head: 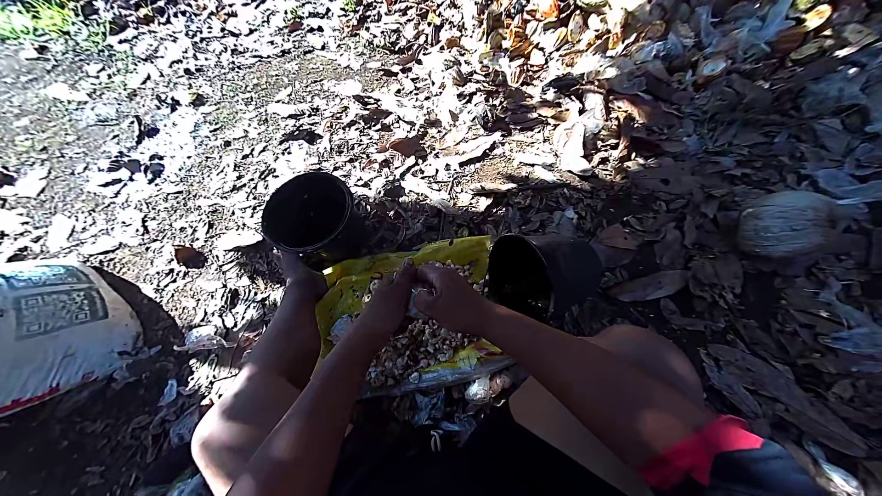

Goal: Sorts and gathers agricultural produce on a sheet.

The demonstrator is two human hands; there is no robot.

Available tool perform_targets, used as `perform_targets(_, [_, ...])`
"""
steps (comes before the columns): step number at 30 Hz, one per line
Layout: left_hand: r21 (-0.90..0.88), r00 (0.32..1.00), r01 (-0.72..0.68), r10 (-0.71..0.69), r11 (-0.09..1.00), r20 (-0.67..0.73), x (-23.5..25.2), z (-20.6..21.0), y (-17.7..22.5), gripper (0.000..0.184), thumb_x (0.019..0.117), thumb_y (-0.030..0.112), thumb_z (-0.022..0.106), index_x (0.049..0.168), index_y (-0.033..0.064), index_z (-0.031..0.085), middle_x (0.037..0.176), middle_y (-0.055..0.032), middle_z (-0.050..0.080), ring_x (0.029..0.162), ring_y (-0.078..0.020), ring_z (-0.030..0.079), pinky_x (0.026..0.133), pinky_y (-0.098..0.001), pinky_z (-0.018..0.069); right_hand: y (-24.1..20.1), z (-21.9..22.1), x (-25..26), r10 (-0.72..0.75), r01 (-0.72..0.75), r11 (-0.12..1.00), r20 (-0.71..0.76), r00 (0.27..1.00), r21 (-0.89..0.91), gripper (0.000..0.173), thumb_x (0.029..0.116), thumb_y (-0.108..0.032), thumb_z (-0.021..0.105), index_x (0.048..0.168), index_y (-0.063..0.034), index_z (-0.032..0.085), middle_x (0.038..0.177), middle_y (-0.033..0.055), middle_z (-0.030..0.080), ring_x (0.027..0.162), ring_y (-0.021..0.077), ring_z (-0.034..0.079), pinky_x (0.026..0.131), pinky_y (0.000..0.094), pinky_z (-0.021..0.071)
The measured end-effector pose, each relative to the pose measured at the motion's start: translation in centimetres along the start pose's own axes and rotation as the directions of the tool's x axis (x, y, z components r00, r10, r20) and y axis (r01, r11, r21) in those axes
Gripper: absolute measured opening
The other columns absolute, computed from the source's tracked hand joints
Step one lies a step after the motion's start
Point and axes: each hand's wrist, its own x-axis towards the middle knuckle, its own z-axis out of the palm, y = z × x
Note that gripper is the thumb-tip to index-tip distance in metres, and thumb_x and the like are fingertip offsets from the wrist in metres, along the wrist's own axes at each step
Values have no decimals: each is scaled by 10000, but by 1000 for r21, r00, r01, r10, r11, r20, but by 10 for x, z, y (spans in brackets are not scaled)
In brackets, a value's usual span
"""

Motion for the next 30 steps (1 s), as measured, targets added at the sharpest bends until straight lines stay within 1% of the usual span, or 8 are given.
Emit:
perform_targets(4, [-20, 999, 38, -38, 999, -23, -1, 3, -2, 629, 1038, 668, 287, 998, 130, 611, 627, -43, 536, 432, -117, 443, 377, -243, 363, 2, 1, 3, 40, -40, 999, 2, 999, -30, 245, 980, -194, 592, 1182, -77, 668, 1002, 89, 671, 899, 185, 655, 792, 430, 548])
perform_targets(9, [-53, 1000, 21, -22, 998, -19, -3, 3, 6, 646, 1024, 691, 281, 990, 137, 614, 637, -43, 550, 437, -108, 438, 382, -232, 346, 7, -2, 4, 9, -5, 997, -46, 999, 73, 251, 1003, -141, 565, 1214, -57, 670, 1033, 114, 691, 913, 205, 674, 808, 434, 562])
perform_targets(11, [-90, 1000, -3, 4, 996, 11, -2, 0, 11, 662, 1012, 714, 274, 1071, 164, 637, 639, -36, 545, 432, -93, 428, 379, -220, 346, 3, -7, 3, 23, -15, 990, -57, 998, 140, 263, 1043, -143, 519, 1237, -72, 682, 984, 114, 701, 834, 197, 667, 748, 417, 558])
perform_targets(14, [-149, 999, -20, 27, 989, 46, -1, -4, 14, 701, 999, 742, 247, 1188, 202, 651, 685, -47, 566, 459, -101, 458, 403, -220, 377, 4, -9, 2, 78, -52, 964, -90, 993, 262, 274, 1077, -173, 477, 1218, -100, 700, 795, 88, 614, 579, 147, 523, 536, 318, 457])
perform_targets(17, [-188, 999, -29, 26, 982, -19, 3, -5, 7, 679, 998, 740, 291, 1213, 194, 635, 740, -68, 613, 510, -126, 527, 447, -239, 432, 5, -8, 0, 139, -95, 923, -92, 986, 373, 283, 1088, -184, 458, 1226, -104, 692, 723, 74, 560, 499, 122, 446, 473, 276, 396])
perform_targets(22, [-279, 984, -99, 52, 955, -172, 2, -2, 0, 545, 1058, 586, 383, 1214, 109, 596, 856, -113, 674, 662, -206, 672, 579, -323, 585, 11, -5, 3, 164, -100, 894, -111, 980, 436, 276, 1092, -213, 510, 1271, -69, 662, 773, 95, 600, 534, 133, 529, 504, 270, 475])
perform_targets(25, [-315, 977, -131, 70, 940, -200, 0, 4, 3, 524, 1070, 559, 379, 1203, 97, 587, 855, -116, 673, 667, -214, 676, 590, -337, 592, 18, -2, 8, 116, -69, 924, -103, 988, 376, 300, 1012, -247, 678, 1236, -49, 653, 837, 96, 653, 573, 131, 562, 537, 281, 500])
perform_targets(30, [-360, 985, -117, 63, 926, -159, 2, 7, 5, 560, 1061, 587, 371, 1127, 88, 616, 805, -102, 651, 639, -192, 647, 578, -321, 571, 16, -2, 8, 112, -78, 945, -90, 990, 317, 261, 1024, -188, 645, 1245, -47, 642, 848, 96, 676, 602, 130, 614, 550, 274, 531])
